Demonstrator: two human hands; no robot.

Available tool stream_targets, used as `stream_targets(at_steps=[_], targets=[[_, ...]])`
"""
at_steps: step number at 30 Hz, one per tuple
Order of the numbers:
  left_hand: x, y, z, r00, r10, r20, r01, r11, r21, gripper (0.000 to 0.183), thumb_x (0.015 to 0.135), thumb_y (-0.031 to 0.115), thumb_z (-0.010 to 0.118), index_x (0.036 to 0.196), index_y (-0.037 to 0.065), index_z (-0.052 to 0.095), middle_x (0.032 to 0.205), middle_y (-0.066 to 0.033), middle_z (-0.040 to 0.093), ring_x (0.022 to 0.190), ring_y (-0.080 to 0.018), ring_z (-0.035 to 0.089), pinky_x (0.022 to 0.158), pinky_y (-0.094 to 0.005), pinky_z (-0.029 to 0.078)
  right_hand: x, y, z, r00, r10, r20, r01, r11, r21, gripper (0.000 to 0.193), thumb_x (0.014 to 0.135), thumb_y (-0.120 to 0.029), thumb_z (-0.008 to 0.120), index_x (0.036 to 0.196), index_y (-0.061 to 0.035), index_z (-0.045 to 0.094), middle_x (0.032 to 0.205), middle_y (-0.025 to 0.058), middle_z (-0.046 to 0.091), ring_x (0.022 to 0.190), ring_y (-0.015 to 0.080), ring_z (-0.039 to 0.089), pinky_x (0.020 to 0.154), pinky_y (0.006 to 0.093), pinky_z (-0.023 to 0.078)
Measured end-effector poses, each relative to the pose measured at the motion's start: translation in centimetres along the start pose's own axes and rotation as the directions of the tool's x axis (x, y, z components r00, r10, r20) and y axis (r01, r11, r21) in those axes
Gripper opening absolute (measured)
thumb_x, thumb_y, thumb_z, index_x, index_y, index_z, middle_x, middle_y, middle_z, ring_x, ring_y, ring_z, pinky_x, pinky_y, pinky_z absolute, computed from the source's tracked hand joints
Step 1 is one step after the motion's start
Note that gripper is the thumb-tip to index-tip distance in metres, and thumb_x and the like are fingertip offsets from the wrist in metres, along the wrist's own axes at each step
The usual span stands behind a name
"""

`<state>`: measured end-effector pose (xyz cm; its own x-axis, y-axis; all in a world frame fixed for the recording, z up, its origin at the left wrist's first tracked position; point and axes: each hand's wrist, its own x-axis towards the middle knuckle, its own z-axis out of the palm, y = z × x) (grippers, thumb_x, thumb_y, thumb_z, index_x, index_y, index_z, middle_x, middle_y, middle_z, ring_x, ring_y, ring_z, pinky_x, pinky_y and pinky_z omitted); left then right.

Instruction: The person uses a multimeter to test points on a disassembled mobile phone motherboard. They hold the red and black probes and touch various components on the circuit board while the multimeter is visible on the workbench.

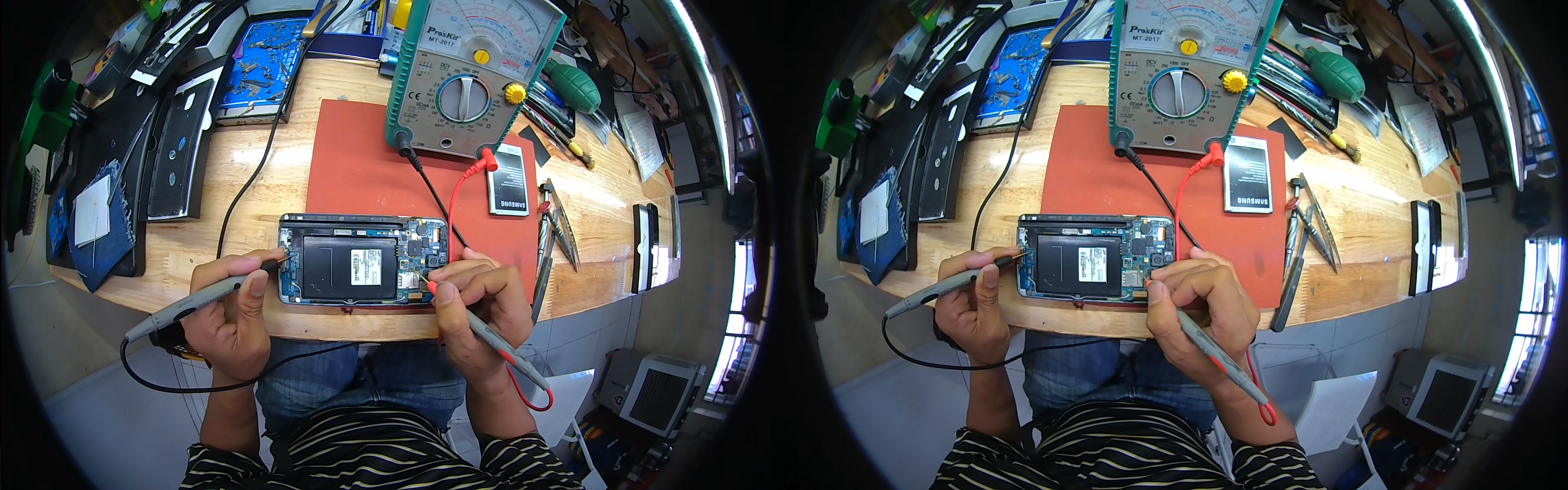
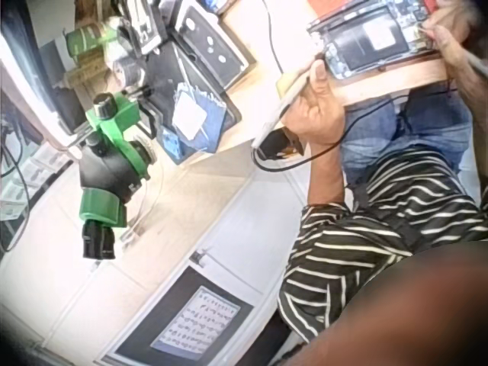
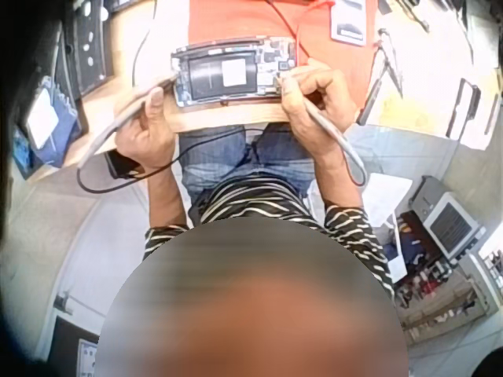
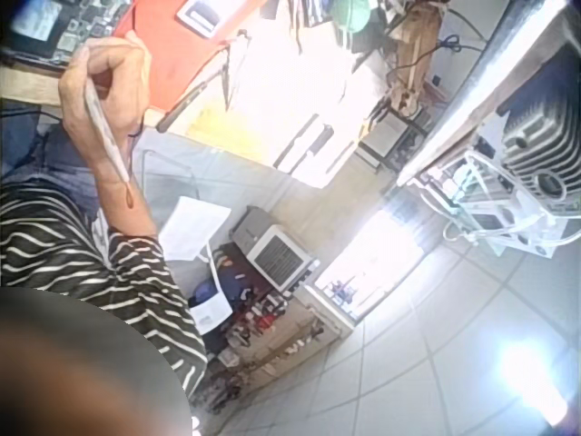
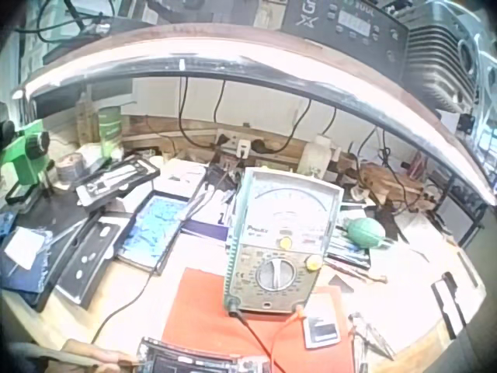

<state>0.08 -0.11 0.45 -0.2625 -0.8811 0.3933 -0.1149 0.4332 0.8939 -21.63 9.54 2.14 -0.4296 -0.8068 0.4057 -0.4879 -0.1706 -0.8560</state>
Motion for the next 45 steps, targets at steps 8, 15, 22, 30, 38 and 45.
stream_targets(at_steps=[8,15,22,30,38,45], targets=[[0.02,0.03,0.01,1.0,0.001,-0.003,-0.001,1.0,-0.003,0.013,0.097,0.001,0.056,0.107,-0.004,0.052,0.1,-0.0221,0.067,0.095,-0.026,0.068,0.087,-0.0328,0.054,0.05,0.01,0.06,1.0,0.003,-0.004,-0.003,1.0,-0.013,0.02,0.08,0.0,0.071,0.081,-0.0067,0.052,0.076,0.0071,0.068,0.077,0.0173,0.069,0.095,0.0415,0.047],[0.09,0.04,0.12,1.0,0.018,-0.022,-0.019,0.999,-0.03,0.013,0.094,-0.004,0.058,0.107,-0.005,0.053,0.098,-0.021,0.067,0.096,-0.027,0.069,0.086,-0.0307,0.053,0.11,-0.02,0.11,1.0,-0.002,-0.005,0.002,1.0,-0.009,0.021,0.08,0.001,0.07,0.08,-0.007,0.052,0.074,0.0058,0.068,0.076,0.0171,0.069,0.094,0.0411,0.048],[0.04,0.02,0.01,1.0,0.012,-0.019,-0.012,1.0,-0.005,0.013,0.094,-0.003,0.059,0.106,-0.004,0.053,0.097,-0.0222,0.068,0.094,-0.0261,0.069,0.084,-0.0295,0.052,0.1,-0.09,0.11,1.0,0.0,-0.014,0.0,1.0,-0.028,0.02,0.08,0.001,0.07,0.08,-0.0068,0.052,0.074,0.0058,0.068,0.076,0.0171,0.07,0.092,0.0407,0.048],[0.13,0.24,0.2,0.999,-0.013,-0.035,0.013,1.0,-0.015,0.013,0.094,0.0,0.06,0.104,-0.004,0.053,0.096,-0.0227,0.069,0.091,-0.0238,0.069,0.084,-0.0286,0.052,0.13,-0.22,0.09,1.0,0.012,-0.009,-0.012,1.0,-0.019,0.023,0.079,0.002,0.071,0.078,-0.0081,0.05,0.072,0.0044,0.067,0.075,0.0175,0.07,0.092,0.0408,0.047],[0.06,0.21,0.04,0.999,-0.024,-0.033,0.024,1.0,0.014,0.011,0.093,0.0,0.062,0.102,-0.004,0.055,0.095,-0.0209,0.071,0.089,-0.0213,0.069,0.081,-0.0277,0.053,0.0,-0.16,-0.06,1.0,0.023,-0.007,-0.024,0.999,-0.042,0.023,0.079,0.001,0.071,0.078,-0.0074,0.05,0.075,0.0067,0.07,0.074,0.0176,0.069,0.091,0.0403,0.048],[0.14,0.17,0.11,0.998,-0.015,-0.055,0.015,1.0,0.003,0.011,0.092,0.001,0.064,0.101,-0.003,0.058,0.092,-0.0178,0.071,0.086,-0.0194,0.069,0.078,-0.0267,0.053,-0.01,-0.23,-0.12,0.999,0.032,-0.003,-0.032,0.998,-0.047,0.021,0.078,0.001,0.071,0.077,-0.0067,0.051,0.076,0.0079,0.07,0.073,0.0175,0.069,0.091,0.0404,0.048]])
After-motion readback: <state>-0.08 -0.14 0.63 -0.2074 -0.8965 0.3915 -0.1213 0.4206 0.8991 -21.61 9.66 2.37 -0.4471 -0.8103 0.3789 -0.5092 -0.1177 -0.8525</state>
